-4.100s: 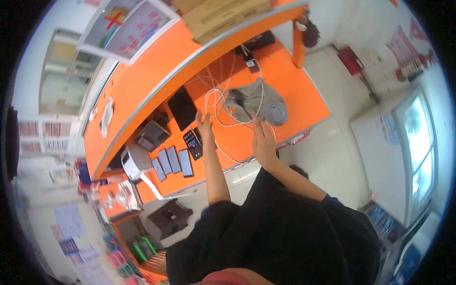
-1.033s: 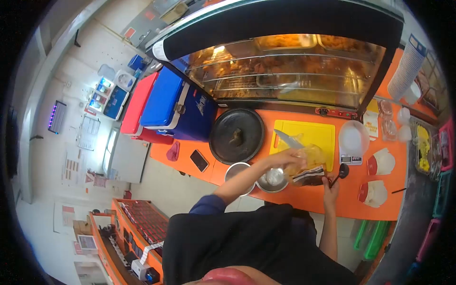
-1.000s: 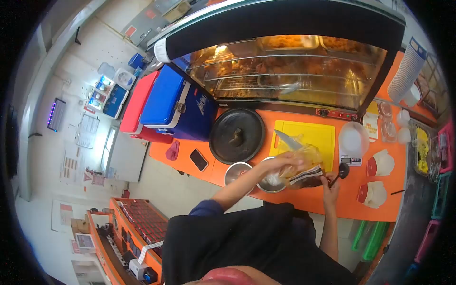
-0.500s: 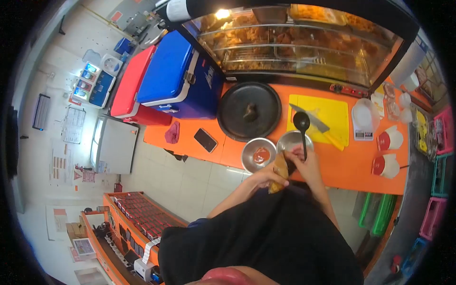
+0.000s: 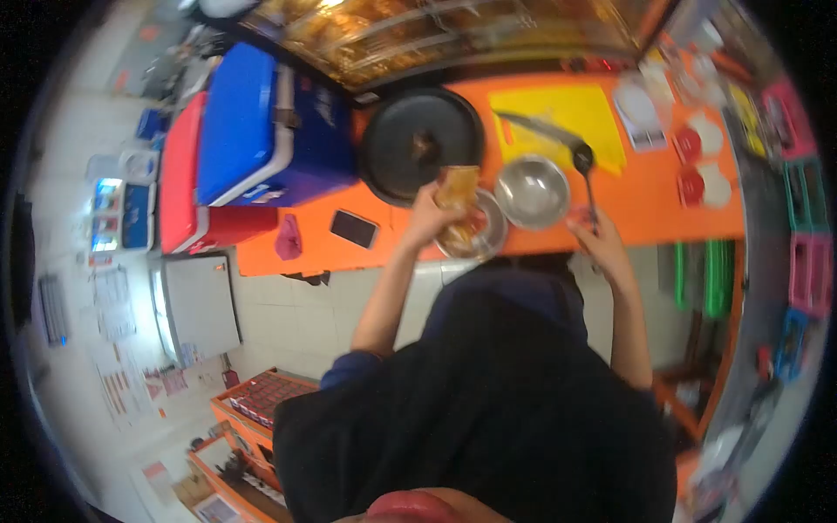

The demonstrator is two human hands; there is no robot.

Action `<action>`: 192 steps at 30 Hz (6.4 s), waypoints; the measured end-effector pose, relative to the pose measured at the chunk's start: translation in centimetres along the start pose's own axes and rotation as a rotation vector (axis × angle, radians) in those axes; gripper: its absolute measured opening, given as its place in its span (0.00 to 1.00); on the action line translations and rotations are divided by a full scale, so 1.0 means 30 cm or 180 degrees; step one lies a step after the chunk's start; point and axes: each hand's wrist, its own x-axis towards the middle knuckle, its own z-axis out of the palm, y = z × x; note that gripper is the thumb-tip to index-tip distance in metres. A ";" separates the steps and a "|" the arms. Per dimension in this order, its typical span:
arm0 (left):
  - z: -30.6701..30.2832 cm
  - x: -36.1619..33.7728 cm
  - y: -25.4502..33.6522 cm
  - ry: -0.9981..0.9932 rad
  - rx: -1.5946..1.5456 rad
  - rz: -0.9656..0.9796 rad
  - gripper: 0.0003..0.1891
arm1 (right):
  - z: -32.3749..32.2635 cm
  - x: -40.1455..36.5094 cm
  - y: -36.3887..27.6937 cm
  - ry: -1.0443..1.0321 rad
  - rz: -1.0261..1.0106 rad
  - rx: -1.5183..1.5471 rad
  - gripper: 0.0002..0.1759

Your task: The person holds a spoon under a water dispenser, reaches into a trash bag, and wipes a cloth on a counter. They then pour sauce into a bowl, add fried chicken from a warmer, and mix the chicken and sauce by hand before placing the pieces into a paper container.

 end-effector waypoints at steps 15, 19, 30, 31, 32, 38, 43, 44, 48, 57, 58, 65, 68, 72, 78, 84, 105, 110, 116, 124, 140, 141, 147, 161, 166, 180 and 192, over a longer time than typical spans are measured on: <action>0.224 0.152 -0.044 0.0029 0.1186 0.0085 0.23 | 0.057 -0.026 0.100 -0.0353 0.0547 0.0322 0.11; 0.271 0.184 -0.053 0.0339 0.1139 0.0165 0.34 | 0.013 0.017 0.182 -0.0778 0.0774 0.1062 0.11; 0.354 0.227 -0.011 0.0281 0.1617 -0.0023 0.30 | -0.040 0.127 0.259 -0.0957 0.0881 0.0590 0.13; 0.358 0.224 0.005 0.0419 0.1588 -0.0343 0.26 | -0.041 0.137 0.271 -0.0970 0.0880 0.0597 0.13; 0.364 0.224 0.022 0.0558 0.1553 -0.0662 0.23 | -0.044 0.147 0.283 -0.0986 0.0891 0.0584 0.13; 0.355 0.240 -0.076 0.0897 0.1837 -0.0324 0.18 | -0.060 0.212 0.323 -0.1342 0.0993 0.0779 0.13; 0.382 0.255 -0.094 0.0909 0.1874 -0.0183 0.17 | -0.055 0.260 0.331 -0.1447 0.1016 0.0573 0.13; 0.384 0.261 -0.105 0.0900 0.1942 -0.0144 0.16 | -0.059 0.265 0.319 -0.1449 0.0926 0.0498 0.12; 0.392 0.270 -0.132 0.0947 0.2034 0.0021 0.17 | -0.075 0.265 0.266 -0.1280 0.0611 -0.0027 0.11; 0.405 0.272 -0.123 0.0973 0.2378 0.0189 0.21 | -0.050 0.332 0.388 -0.1238 0.0084 -0.0479 0.11; 0.407 0.273 -0.126 0.1017 0.2357 0.0181 0.21 | -0.052 0.333 0.384 -0.1240 0.0081 -0.0471 0.11; 0.424 0.289 -0.109 0.1146 0.2131 0.0350 0.19 | -0.057 0.339 0.345 -0.1351 0.0458 -0.0303 0.13; 0.425 0.297 -0.110 0.1247 0.2104 0.0399 0.19 | -0.053 0.355 0.366 -0.1350 0.0432 -0.0234 0.13; 0.430 0.312 -0.128 0.1334 0.1958 0.0381 0.19 | -0.034 0.379 0.415 -0.1340 0.0018 -0.0306 0.13; 0.439 0.315 -0.118 0.1456 0.1922 0.0564 0.17 | -0.068 0.342 0.297 -0.1423 0.0718 -0.0325 0.10; 0.440 0.315 -0.115 0.1474 0.1841 0.0682 0.16 | -0.063 0.365 0.359 -0.1537 0.0439 -0.0236 0.10; 0.361 0.213 -0.255 0.1079 -0.0967 -0.0439 0.28 | -0.124 0.320 0.432 0.0041 -0.2699 -0.3643 0.30; 0.366 0.202 -0.232 0.0911 -0.0776 -0.0355 0.30 | -0.141 0.334 0.467 -0.0093 -0.2354 -0.3655 0.30; 0.360 0.208 -0.257 0.0882 -0.0666 -0.0352 0.30 | -0.154 0.338 0.467 -0.0118 -0.2410 -0.3506 0.31; 0.377 0.214 -0.235 0.1036 0.0972 -0.0272 0.25 | -0.163 0.353 0.462 0.0041 -0.1813 -0.2045 0.26; 0.443 0.242 -0.173 0.0733 0.1046 0.0139 0.18 | -0.130 0.325 0.415 -0.0553 0.0155 -0.0231 0.14; 0.443 0.250 -0.193 0.0865 0.1330 0.0296 0.16 | -0.126 0.329 0.424 -0.0565 0.0000 -0.0357 0.14; 0.448 0.278 -0.246 0.0981 0.1980 0.0603 0.12 | -0.108 0.340 0.449 -0.0446 -0.0283 -0.0480 0.15; 0.463 0.307 -0.298 0.0983 0.2284 0.0989 0.09 | -0.102 0.341 0.452 -0.0325 -0.0506 -0.0606 0.15; 0.461 0.307 -0.276 0.0972 0.2591 0.1309 0.10 | -0.098 0.343 0.452 -0.0317 -0.0506 -0.0535 0.16; 0.425 0.316 -0.309 0.0911 0.3169 0.1346 0.09 | -0.108 0.329 0.442 -0.0241 -0.0702 -0.0641 0.16; 0.444 0.322 -0.280 0.1098 0.3037 0.1631 0.09 | -0.111 0.325 0.437 -0.0283 -0.0781 -0.0645 0.16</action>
